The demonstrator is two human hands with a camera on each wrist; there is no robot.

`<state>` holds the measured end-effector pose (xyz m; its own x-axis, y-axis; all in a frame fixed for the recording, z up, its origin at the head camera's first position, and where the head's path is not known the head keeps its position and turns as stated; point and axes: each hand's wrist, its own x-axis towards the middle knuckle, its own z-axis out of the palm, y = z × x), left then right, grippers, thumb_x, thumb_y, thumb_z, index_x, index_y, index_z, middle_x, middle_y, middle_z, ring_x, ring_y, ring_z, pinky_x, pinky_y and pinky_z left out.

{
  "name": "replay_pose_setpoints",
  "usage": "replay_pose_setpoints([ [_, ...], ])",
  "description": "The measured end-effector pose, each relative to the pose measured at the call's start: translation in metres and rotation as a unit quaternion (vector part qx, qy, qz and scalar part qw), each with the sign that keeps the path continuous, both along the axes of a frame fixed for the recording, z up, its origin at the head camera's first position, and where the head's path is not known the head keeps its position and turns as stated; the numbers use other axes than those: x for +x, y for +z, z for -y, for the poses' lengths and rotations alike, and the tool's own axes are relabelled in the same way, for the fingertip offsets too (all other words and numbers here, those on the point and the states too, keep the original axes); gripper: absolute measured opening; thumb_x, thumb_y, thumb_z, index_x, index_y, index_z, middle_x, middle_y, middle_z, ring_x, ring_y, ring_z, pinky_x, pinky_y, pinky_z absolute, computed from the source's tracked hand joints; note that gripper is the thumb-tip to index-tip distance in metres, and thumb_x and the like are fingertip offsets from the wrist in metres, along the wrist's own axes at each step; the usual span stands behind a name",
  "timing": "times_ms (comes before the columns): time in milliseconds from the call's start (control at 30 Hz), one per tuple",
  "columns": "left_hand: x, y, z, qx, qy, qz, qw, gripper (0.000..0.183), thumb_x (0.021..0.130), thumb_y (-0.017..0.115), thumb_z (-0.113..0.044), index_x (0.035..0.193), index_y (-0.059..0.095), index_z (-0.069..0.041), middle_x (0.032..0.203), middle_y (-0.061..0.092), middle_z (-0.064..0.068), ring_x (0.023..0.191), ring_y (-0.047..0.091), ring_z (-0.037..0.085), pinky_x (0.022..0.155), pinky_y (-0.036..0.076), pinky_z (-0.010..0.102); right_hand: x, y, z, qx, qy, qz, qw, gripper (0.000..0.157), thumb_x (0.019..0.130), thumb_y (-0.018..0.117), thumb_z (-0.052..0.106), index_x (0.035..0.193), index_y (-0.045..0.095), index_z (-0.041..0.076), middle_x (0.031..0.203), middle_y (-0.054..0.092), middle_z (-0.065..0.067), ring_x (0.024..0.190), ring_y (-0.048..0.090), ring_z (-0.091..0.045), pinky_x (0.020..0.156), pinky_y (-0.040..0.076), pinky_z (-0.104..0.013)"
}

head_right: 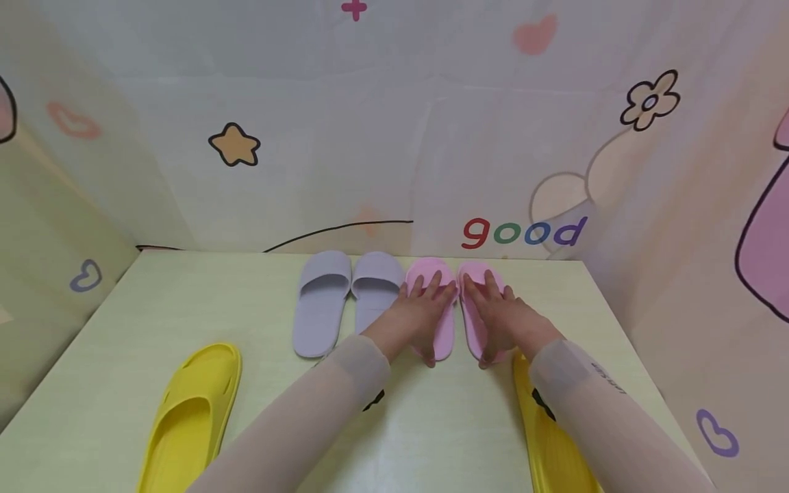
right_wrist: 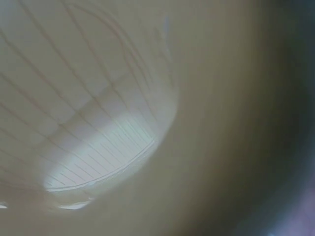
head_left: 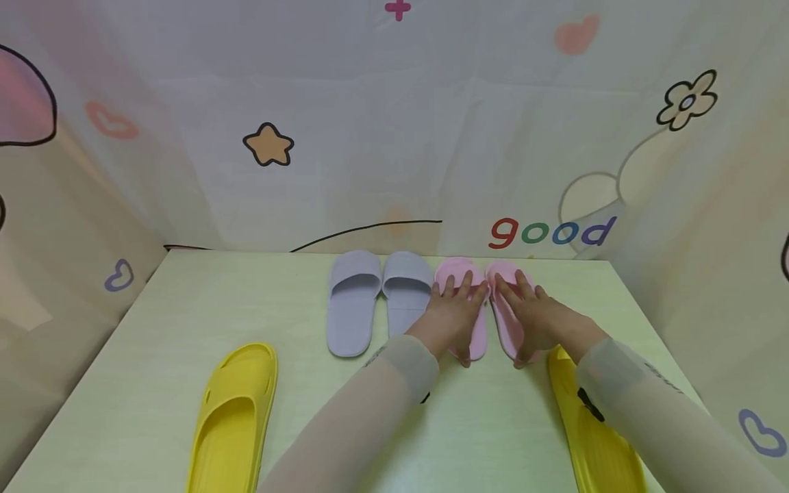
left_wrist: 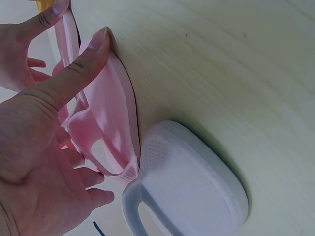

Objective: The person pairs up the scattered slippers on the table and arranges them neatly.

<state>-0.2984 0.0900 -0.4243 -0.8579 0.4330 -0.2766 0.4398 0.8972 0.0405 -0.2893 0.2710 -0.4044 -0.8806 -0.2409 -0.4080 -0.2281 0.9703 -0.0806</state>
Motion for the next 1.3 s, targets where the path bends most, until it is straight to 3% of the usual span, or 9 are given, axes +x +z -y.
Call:
replay_pose_setpoints([
  [200,0.011,0.013,0.007,0.011,-0.005,-0.006,0.9999,0.142,0.062,0.097,-0.053,0.168,0.006,-0.029,0.177,0.001,0.006,0.162,0.012,0.034,0.130,0.020,0.052,0.001,0.001,0.001,-0.010,-0.008,-0.003,1.000,0.157,0.058,0.101,0.035,0.166,-0.013,0.030,0.172,-0.015,-0.025,0.149,0.007,-0.067,0.104,0.028,-0.081],
  [467,0.013,0.013,0.013,0.012,-0.013,-0.018,0.9997,0.142,0.064,0.095,-0.057,0.168,0.005,-0.027,0.177,0.001,0.007,0.163,0.011,0.034,0.131,0.018,0.052,0.006,0.003,0.003,-0.007,-0.005,-0.011,1.000,0.155,0.059,0.100,0.039,0.167,-0.010,0.027,0.171,-0.012,-0.027,0.147,0.009,-0.068,0.111,0.020,-0.080],
  [667,0.017,0.013,0.019,0.012,-0.026,-0.024,0.9993,0.141,0.065,0.093,-0.062,0.168,0.005,-0.025,0.177,0.002,0.008,0.163,0.010,0.034,0.131,0.017,0.052,0.009,0.010,0.001,-0.030,-0.010,-0.008,0.999,0.153,0.060,0.098,0.046,0.167,-0.008,0.026,0.172,-0.011,-0.026,0.149,0.008,-0.066,0.107,0.024,-0.082],
  [833,0.019,0.015,0.025,0.026,-0.022,-0.015,0.9993,0.139,0.067,0.091,-0.062,0.168,0.004,-0.024,0.177,0.001,0.008,0.163,0.008,0.034,0.131,0.015,0.052,0.013,0.013,-0.001,-0.040,-0.003,-0.016,0.999,0.148,0.063,0.096,0.049,0.168,-0.003,0.018,0.172,-0.005,-0.029,0.148,0.013,-0.067,0.107,0.028,-0.081],
  [1000,0.021,0.014,0.033,0.037,-0.020,-0.013,0.9990,0.137,0.068,0.091,-0.062,0.169,0.007,-0.022,0.177,0.003,0.008,0.163,0.009,0.034,0.131,0.014,0.051,0.019,0.016,0.000,-0.046,0.005,-0.025,0.999,0.136,0.070,0.092,0.052,0.168,0.006,0.012,0.169,0.002,-0.035,0.145,0.019,-0.069,0.106,0.031,-0.081],
  [1300,0.031,0.022,0.052,0.049,-0.018,-0.012,0.9986,0.129,0.070,0.089,-0.062,0.168,0.016,-0.021,0.176,0.008,0.009,0.162,0.012,0.037,0.130,0.014,0.056,0.032,0.020,0.003,-0.052,0.043,-0.067,0.996,0.117,0.080,0.084,0.054,0.167,0.018,0.012,0.170,0.017,-0.029,0.148,0.024,-0.063,0.110,0.032,-0.078],
])
